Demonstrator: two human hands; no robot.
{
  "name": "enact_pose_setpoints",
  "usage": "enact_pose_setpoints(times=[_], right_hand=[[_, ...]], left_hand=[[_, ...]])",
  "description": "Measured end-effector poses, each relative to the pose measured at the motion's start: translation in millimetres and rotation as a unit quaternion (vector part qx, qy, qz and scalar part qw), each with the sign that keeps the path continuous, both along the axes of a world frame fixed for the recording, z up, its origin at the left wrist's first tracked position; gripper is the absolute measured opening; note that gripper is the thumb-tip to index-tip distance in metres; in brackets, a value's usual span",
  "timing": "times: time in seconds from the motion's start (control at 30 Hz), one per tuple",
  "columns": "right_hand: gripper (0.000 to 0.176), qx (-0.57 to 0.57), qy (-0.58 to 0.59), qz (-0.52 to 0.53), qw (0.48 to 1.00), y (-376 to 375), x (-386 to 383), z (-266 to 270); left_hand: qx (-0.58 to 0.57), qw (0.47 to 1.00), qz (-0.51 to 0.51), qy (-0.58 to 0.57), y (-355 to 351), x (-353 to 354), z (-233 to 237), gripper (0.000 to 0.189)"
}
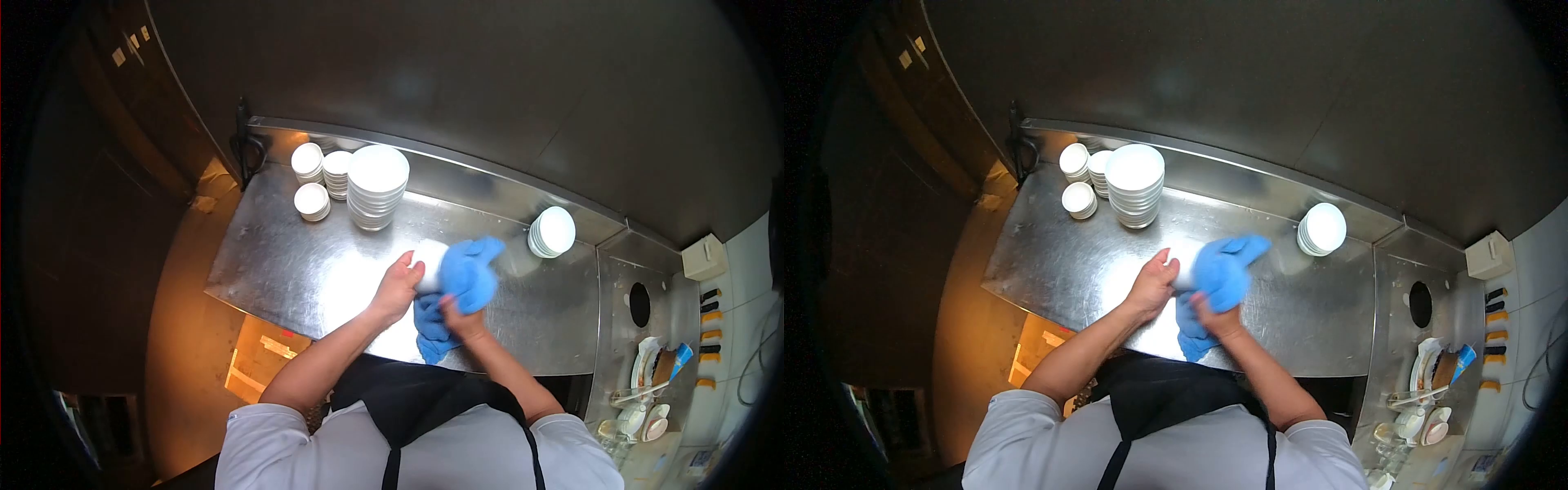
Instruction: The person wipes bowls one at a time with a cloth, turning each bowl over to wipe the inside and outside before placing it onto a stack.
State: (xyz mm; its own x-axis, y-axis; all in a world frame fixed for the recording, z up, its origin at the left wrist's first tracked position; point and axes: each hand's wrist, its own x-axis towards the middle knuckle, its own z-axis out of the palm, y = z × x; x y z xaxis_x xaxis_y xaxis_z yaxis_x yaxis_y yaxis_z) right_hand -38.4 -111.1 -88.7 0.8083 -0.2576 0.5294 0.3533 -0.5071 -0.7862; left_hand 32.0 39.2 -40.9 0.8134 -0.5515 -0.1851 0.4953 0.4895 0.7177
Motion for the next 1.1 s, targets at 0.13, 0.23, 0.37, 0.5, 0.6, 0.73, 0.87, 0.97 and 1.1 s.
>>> enact_pose_setpoints(times=[0.13, 0.23, 0.37, 0.5, 0.6, 0.73, 0.87, 0.97, 1.1], right_hand=[[0.062, -0.232, 0.029, 0.016, 0.972, 10.5, 12.7, 59.5], [0.056, 0.170, 0.101, 0.010, 0.980, -9.8, 35.9, 54.3], [0.057, 0.596, 0.209, 0.140, 0.762, -25.4, 47.0, 89.7], [0.056, 0.593, 0.239, 0.133, 0.758, -4.2, 28.6, 79.2], [0.055, 0.521, 0.258, 0.097, 0.808, 11.7, 12.8, 81.7], [0.061, 0.536, 0.262, 0.066, 0.800, -19.7, 11.4, 77.9], [0.065, 0.580, 0.218, 0.071, 0.782, -37.1, 12.9, 73.5], [0.066, 0.595, 0.223, 0.073, 0.769, -40.0, 7.6, 73.0], [0.068, 0.618, 0.224, 0.062, 0.751, -53.8, 2.8, 63.4]], left_hand=[[0.126, 0.968, -0.013, -0.217, -5.5, -11.8, -19.8, 0.035], [0.163, 0.953, -0.051, -0.252, -1.5, -20.3, -11.7, 0.029], [0.225, 0.808, 0.083, -0.538, -8.0, -22.3, 16.5, 0.024], [0.241, 0.699, 0.139, -0.659, -2.8, 0.4, 46.0, 0.025], [0.306, 0.586, 0.190, -0.726, 10.7, 33.7, 85.6, 0.025], [0.399, 0.471, 0.241, -0.749, 40.4, 92.9, 118.8, 0.019], [0.503, 0.451, 0.161, -0.720, 52.0, 116.0, 105.9, 0.012], [0.529, 0.442, 0.145, -0.710, 47.8, 120.7, 96.4, 0.012], [0.568, 0.455, 0.110, -0.677, 50.0, 123.6, 97.7, 0.014]])
